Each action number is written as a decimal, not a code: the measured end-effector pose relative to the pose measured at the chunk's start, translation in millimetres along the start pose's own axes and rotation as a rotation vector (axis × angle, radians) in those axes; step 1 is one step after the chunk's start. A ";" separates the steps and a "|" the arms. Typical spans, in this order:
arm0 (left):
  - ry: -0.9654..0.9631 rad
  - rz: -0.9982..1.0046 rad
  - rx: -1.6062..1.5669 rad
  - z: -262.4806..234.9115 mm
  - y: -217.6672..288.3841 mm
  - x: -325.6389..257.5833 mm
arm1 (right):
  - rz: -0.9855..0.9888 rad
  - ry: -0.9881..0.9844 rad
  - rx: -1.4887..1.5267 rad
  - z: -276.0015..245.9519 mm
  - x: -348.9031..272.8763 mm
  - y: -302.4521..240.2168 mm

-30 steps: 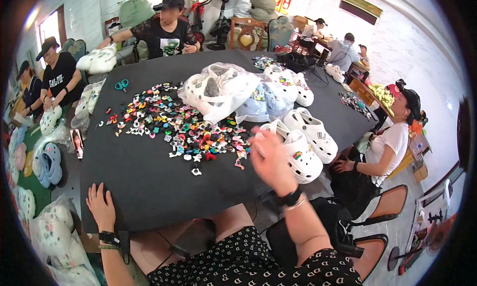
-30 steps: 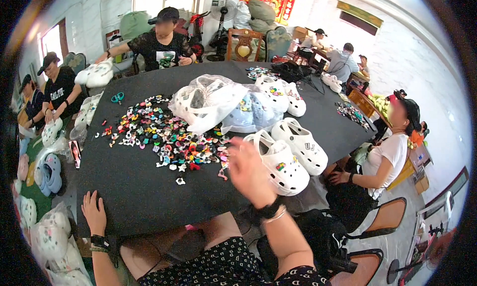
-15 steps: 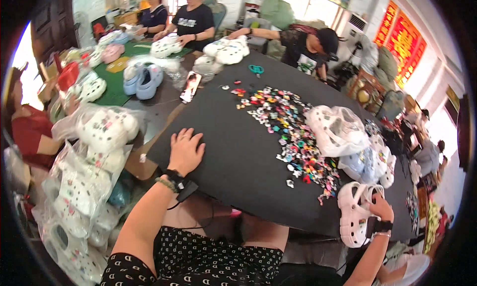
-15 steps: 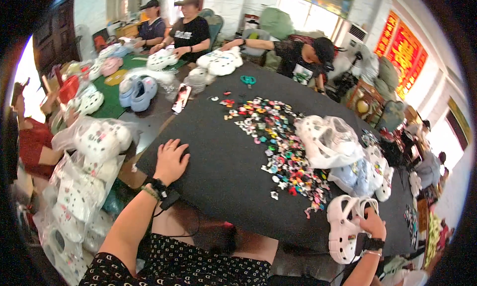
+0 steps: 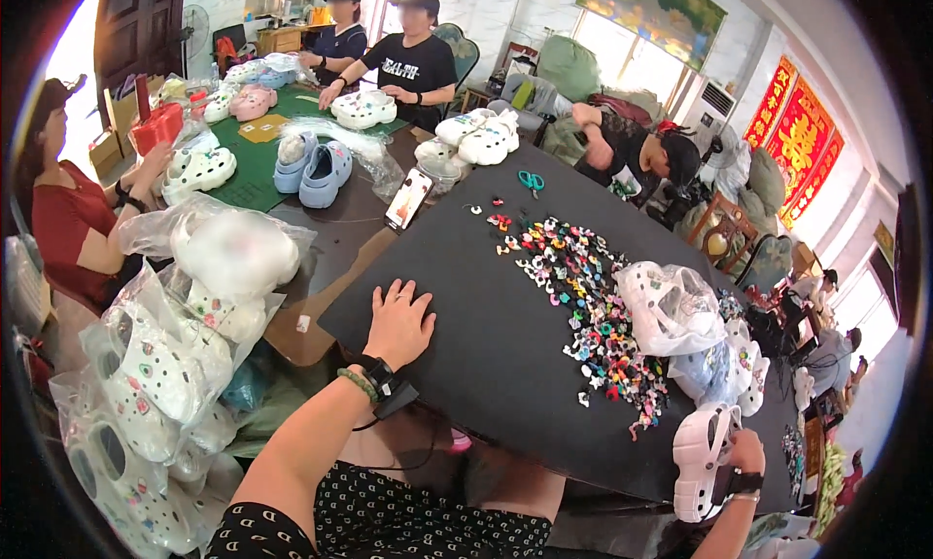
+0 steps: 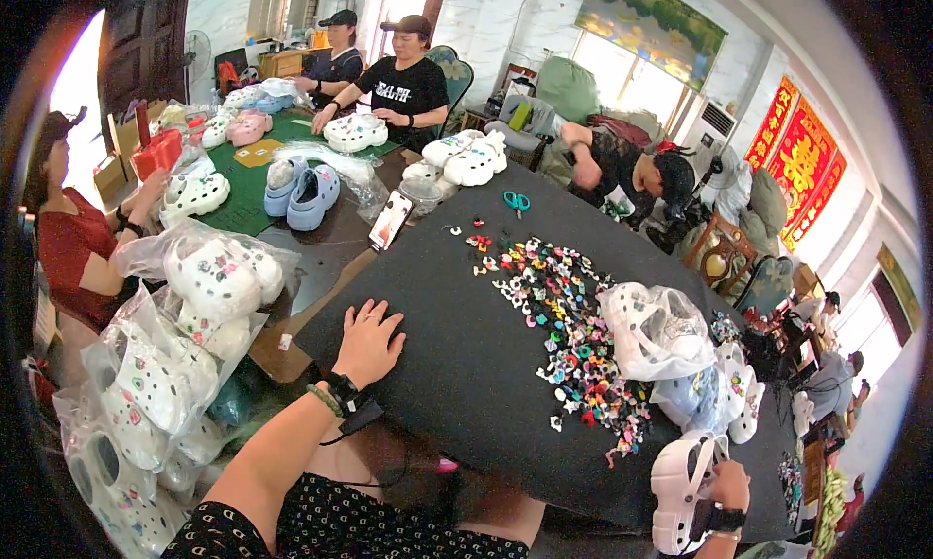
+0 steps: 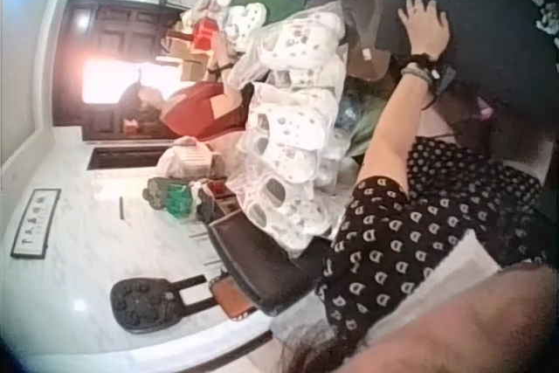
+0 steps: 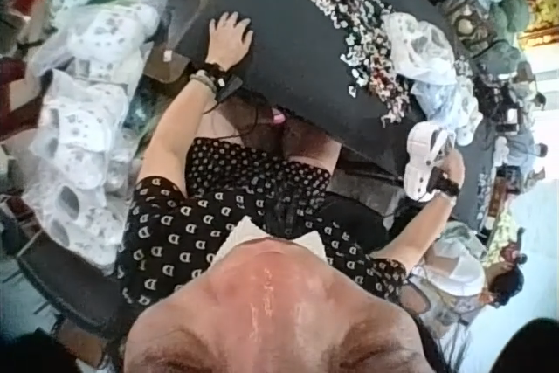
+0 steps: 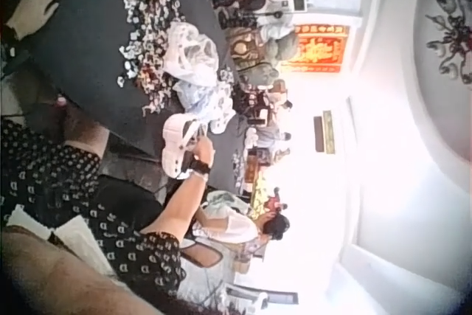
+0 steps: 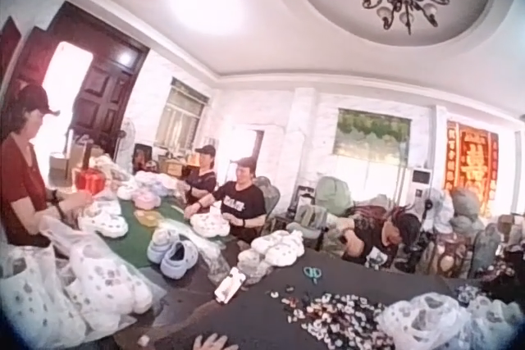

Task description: Decorating rubber clogs with plastic charms and packaging them in bags.

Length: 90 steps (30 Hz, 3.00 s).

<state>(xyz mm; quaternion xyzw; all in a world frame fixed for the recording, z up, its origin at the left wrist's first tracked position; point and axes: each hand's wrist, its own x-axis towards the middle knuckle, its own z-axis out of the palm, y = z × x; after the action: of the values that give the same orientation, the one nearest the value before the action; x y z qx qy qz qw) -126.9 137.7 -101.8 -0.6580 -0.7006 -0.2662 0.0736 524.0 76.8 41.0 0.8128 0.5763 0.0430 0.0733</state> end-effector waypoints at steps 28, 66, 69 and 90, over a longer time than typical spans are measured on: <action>-0.170 0.318 -0.059 -95.9 113.8 -27.0 | -1.378 0.323 0.540 -56.4 -73.6 -346.7; 0.368 -0.643 -0.045 -134.2 -281.7 185.3 | -0.574 0.507 0.719 64.0 -91.7 -282.6; 0.145 -0.438 0.188 -122.3 -337.2 217.5 | -0.570 0.479 0.757 57.1 -93.7 -285.9; -0.262 -0.903 -1.362 71.5 -98.1 282.4 | -0.560 0.425 0.708 56.4 -89.1 -286.5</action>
<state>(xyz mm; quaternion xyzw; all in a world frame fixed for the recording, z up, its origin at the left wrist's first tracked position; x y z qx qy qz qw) -238.4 421.3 -61.4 -0.2395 -0.5857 -0.5573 -0.5375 236.5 82.0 -61.6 0.5752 0.7537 -0.0121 -0.3176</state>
